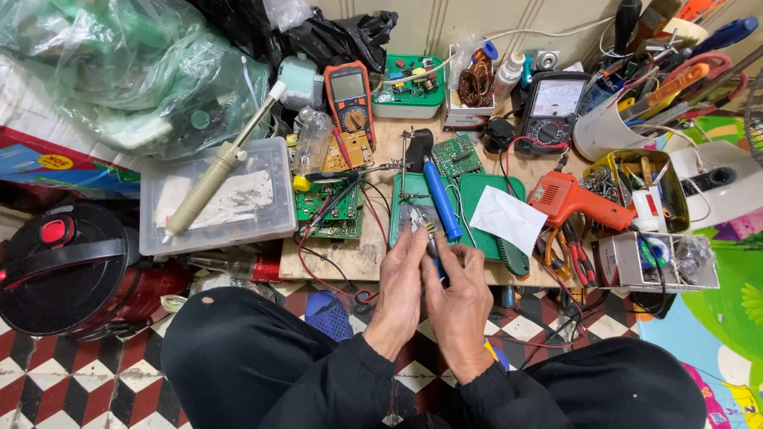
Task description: Desoldering electronic components from a circuit board using a soldering iron and a manual desoldering pump.
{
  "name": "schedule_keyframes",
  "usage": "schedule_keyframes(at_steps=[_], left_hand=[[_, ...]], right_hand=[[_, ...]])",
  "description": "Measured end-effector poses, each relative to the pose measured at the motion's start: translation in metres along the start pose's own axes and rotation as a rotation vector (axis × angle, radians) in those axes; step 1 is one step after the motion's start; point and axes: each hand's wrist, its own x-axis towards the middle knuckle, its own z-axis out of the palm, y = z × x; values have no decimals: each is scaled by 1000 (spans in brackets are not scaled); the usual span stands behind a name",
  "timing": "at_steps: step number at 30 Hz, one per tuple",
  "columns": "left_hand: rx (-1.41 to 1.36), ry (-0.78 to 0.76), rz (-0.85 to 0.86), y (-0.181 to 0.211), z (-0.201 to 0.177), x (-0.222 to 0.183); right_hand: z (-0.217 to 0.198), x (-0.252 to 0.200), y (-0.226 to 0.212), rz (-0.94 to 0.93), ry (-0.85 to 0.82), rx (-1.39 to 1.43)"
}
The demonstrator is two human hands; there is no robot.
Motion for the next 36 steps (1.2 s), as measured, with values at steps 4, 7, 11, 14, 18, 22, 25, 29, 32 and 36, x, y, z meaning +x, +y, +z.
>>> schedule_keyframes(at_steps=[4,7,11,14,18,22,25,29,32,36], left_hand=[[-189,-54,63,-15,-17,17],[-364,-98,-32,-20,-19,22],[-398,14,-41,-24,-14,20],[-349,52,-39,-25,-15,25],[-286,-26,0,-13,-14,14],[-186,46,38,-11,-12,13],[-236,86,37,-11,-14,16],[-338,24,-95,-15,-19,19],[-341,-33,-120,-12,-11,9],[-320,-8,-120,-15,-8,7]], right_hand=[[-2,0,-7,30,-26,130],[2,3,-4,275,-111,481],[9,9,13,585,-95,798],[6,10,10,671,-116,915],[-25,19,-26,508,-270,663],[-21,15,-19,340,-197,477],[-25,21,-23,621,-256,830],[-34,27,-24,812,-233,1033],[-45,27,-21,882,-216,1315],[-52,26,-14,944,-244,1524]])
